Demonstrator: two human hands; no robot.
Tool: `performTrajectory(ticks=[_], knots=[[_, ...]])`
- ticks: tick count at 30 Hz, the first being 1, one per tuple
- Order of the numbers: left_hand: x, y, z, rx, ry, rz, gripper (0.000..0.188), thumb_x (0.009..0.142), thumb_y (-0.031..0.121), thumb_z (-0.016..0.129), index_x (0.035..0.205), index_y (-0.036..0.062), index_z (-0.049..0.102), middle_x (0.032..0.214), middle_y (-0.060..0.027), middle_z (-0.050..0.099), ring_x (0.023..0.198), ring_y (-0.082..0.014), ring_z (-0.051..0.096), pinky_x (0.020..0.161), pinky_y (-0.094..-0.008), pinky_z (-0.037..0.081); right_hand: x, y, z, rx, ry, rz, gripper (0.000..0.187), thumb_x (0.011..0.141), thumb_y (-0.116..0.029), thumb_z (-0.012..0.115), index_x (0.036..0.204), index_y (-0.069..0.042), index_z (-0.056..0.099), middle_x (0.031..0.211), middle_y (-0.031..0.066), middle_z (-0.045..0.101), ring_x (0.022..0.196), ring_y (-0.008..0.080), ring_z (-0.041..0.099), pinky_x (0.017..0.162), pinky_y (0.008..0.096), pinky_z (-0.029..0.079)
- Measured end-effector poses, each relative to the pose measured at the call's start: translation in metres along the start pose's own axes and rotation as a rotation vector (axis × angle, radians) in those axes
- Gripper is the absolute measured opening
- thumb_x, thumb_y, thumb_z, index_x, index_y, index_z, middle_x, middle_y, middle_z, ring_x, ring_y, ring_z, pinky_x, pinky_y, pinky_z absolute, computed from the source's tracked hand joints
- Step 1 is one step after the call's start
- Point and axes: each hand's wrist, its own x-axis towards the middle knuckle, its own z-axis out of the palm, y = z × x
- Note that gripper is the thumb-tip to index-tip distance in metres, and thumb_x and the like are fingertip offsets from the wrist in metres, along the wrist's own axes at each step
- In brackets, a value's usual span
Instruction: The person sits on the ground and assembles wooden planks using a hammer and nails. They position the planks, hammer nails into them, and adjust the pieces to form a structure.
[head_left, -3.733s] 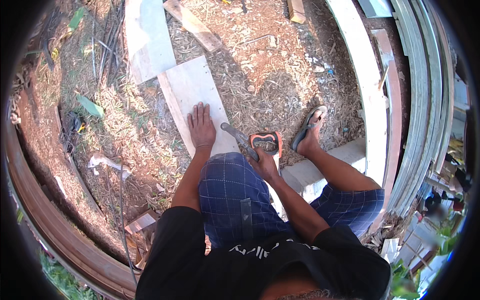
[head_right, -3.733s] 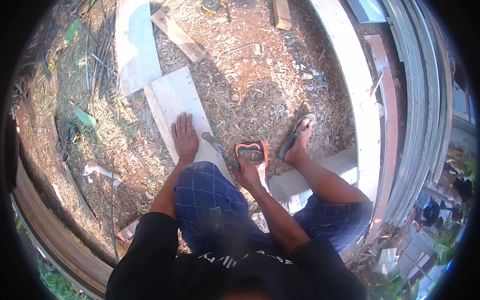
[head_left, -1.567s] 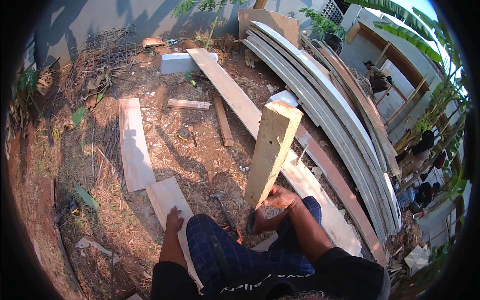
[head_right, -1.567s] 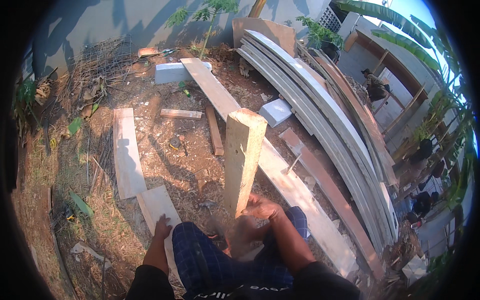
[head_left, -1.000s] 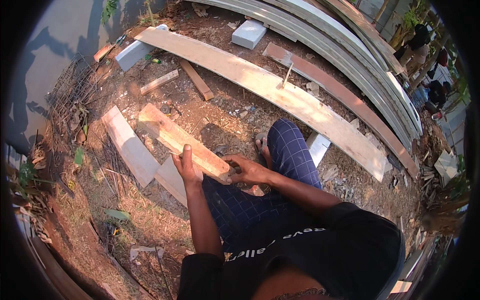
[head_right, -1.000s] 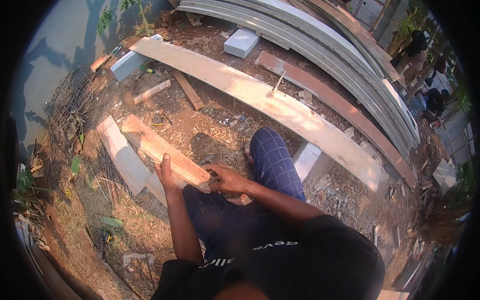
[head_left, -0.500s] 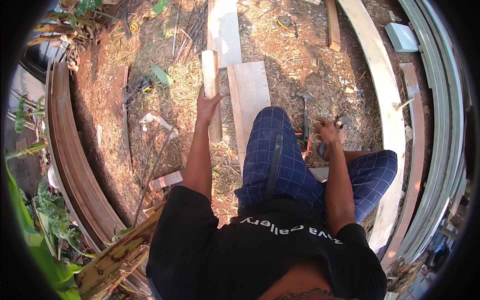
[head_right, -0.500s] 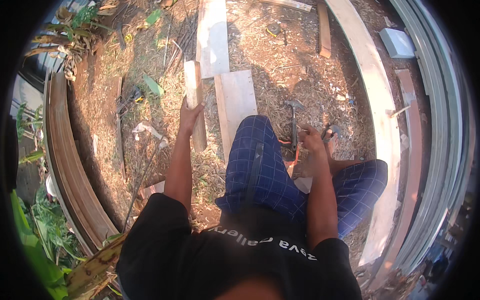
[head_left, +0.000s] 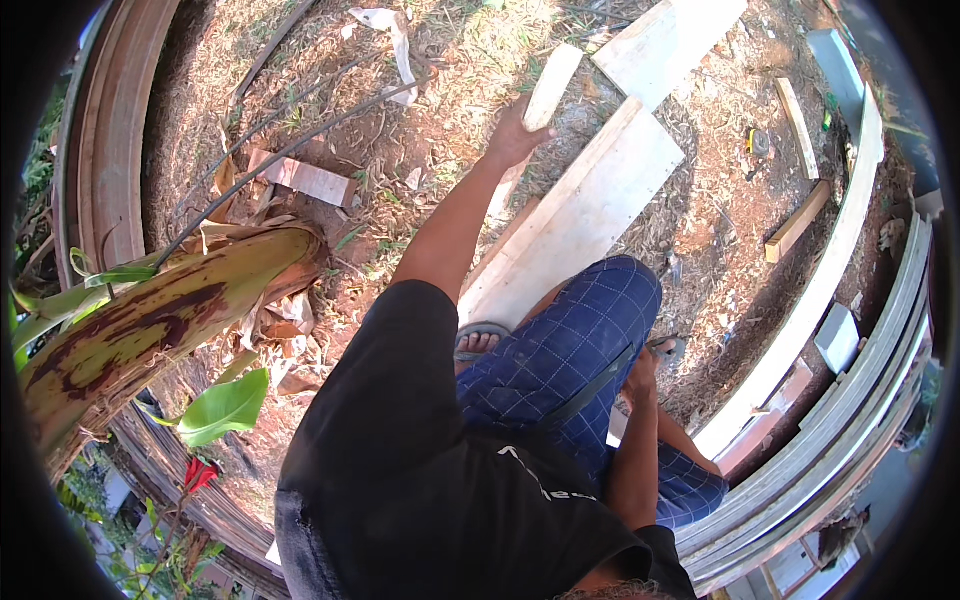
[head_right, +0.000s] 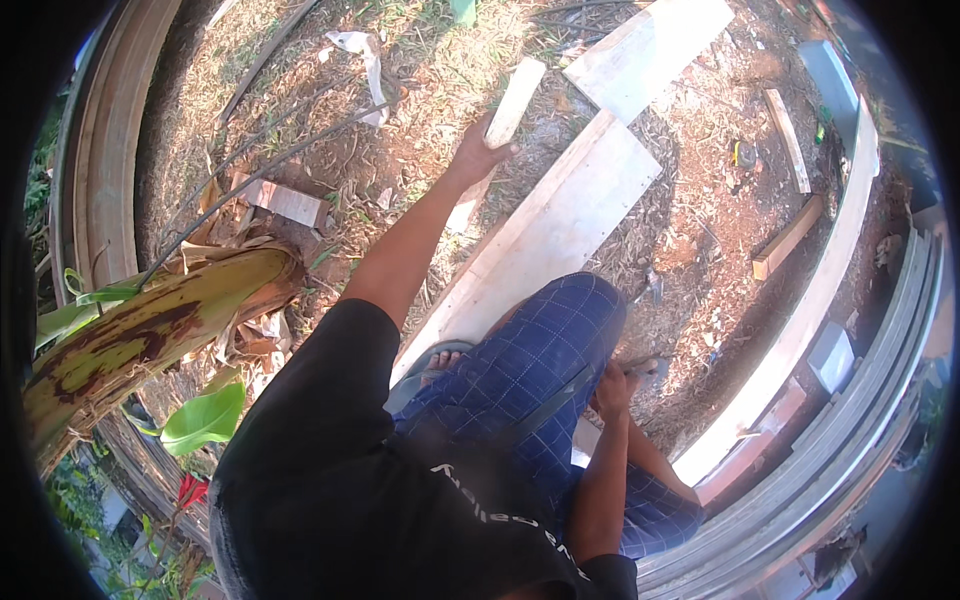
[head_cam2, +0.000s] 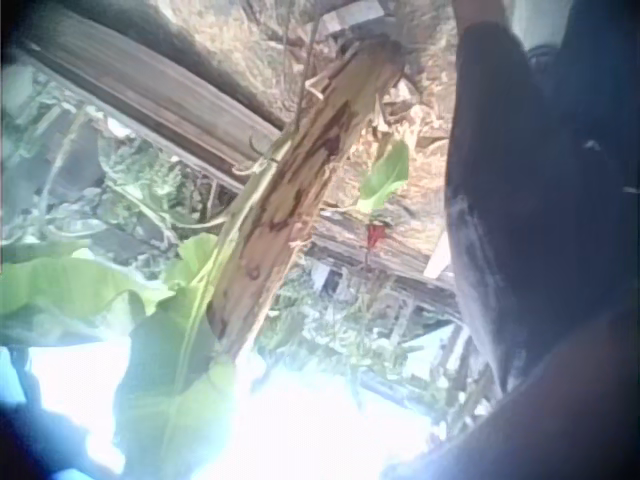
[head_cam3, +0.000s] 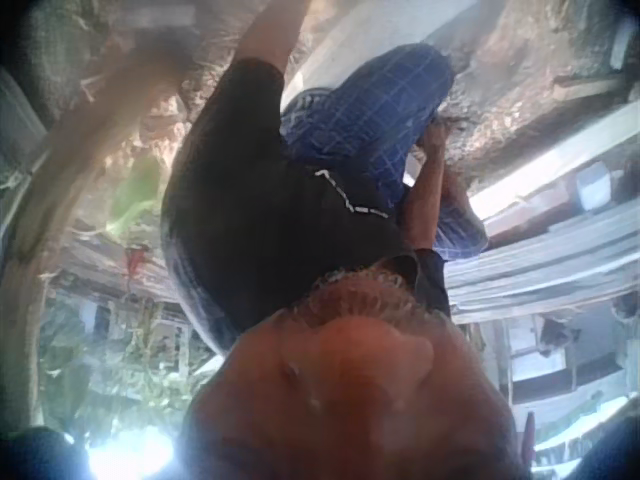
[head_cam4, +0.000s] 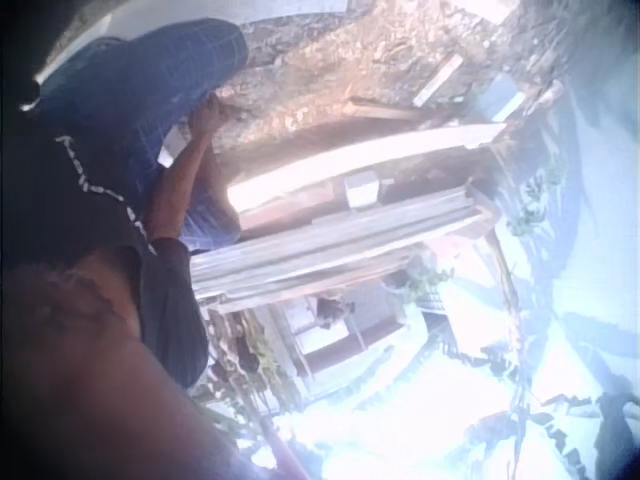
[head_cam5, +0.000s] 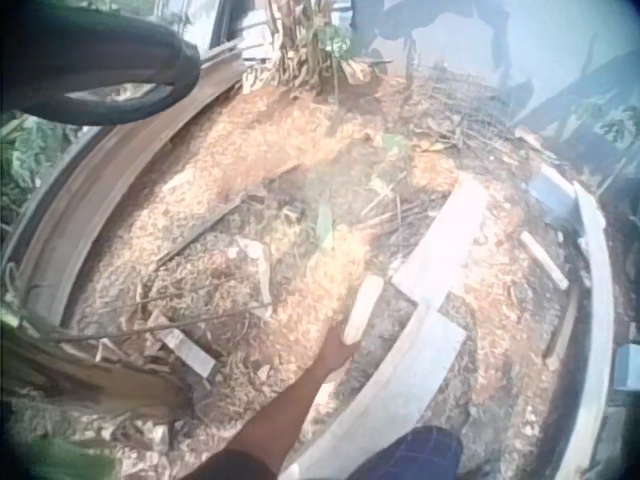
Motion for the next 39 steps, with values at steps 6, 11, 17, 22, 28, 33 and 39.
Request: performTrajectory(ticks=[6,11,17,22,28,33,39], knots=[[0.036,0.01,0.067,0.076,-0.057,-0.151,0.084,0.1,0.055,0.056,0.161,0.0053,0.025,0.142,-0.0319,0.04,0.125,-0.0459,0.054,0.109,-0.0454,0.044,-0.001,0.025,0.016,-0.051,0.137,0.033,0.023,0.099,-0.017,0.058,0.115,-0.002,0.067,0.099,0.0058,0.067,0.085,0.0184,0.064,0.075,0.031,0.053],[0.044,-0.007,0.085,0.163,-0.082,-0.214,0.079,0.102,0.053,0.054,0.161,0.0082,0.026,0.143,-0.0338,0.04,0.138,-0.0475,0.041,0.117,-0.0472,0.035,-0.017,0.046,0.026,-0.036,0.122,0.097,0.025,0.098,-0.017,0.059,0.117,-0.002,0.066,0.1,0.0071,0.068,0.087,0.02,0.065,0.077,0.0319,0.053],[0.046,-0.002,0.106,0.086,-0.174,-0.215,0.077,0.102,0.055,0.05,0.161,0.0114,0.027,0.149,-0.0375,0.034,0.144,-0.0493,0.035,0.12,-0.0483,0.031,-0.039,0.063,0.036,-0.018,0.135,0.162,0.028,0.097,-0.018,0.061,0.119,-0.001,0.065,0.102,0.0085,0.069,0.09,0.0219,0.066,0.081,0.033,0.053],[0.045,-0.004,0.108,0.188,-0.204,-0.251,0.075,0.103,0.054,0.047,0.163,0.0156,0.024,0.148,-0.0318,0.039,0.139,-0.0454,0.042,0.117,-0.0473,0.036,-0.036,0.065,0.045,-0.012,0.123,0.171,0.03,0.096,-0.018,0.062,0.121,-0.001,0.065,0.103,0.0098,0.07,0.093,0.0235,0.067,0.083,0.0338,0.053],[0.045,0.004,0.108,0.151,-0.172,-0.197,0.083,0.097,0.055,0.06,0.162,0.0134,0.028,0.149,-0.033,0.04,0.138,-0.0473,0.044,0.116,-0.0482,0.037,-0.026,0.073,0.06,0.008,0.118,0.141,0.034,0.095,-0.018,0.064,0.123,0.0,0.064,0.105,0.0113,0.071,0.096,0.0254,0.068,0.086,0.0349,0.053],[0.034,0.022,0.097,0.27,-0.033,-0.164,0.105,0.073,0.045,0.087,0.158,0.0108,0.036,0.133,-0.0283,0.052,0.126,-0.0444,0.053,0.108,-0.0483,0.045,0.008,0.073,0.077,0.045,0.102,0.049,0.037,0.093,-0.019,0.065,0.125,0.0,0.063,0.106,0.0125,0.071,0.099,0.027,0.068,0.089,0.0358,0.054],[-0.014,0.083,0.089,0.553,0.095,0.226,0.093,0.078,0.029,0.084,0.157,0.0195,0.038,0.129,-0.0222,0.053,0.118,-0.0406,0.052,0.102,-0.0526,0.041,0.047,0.085,0.091,0.248,0.141,-0.049,0.04,0.092,-0.019,0.067,0.127,0.0,0.062,0.108,0.014,0.072,0.102,0.0289,0.069,0.092,0.0368,0.054]])
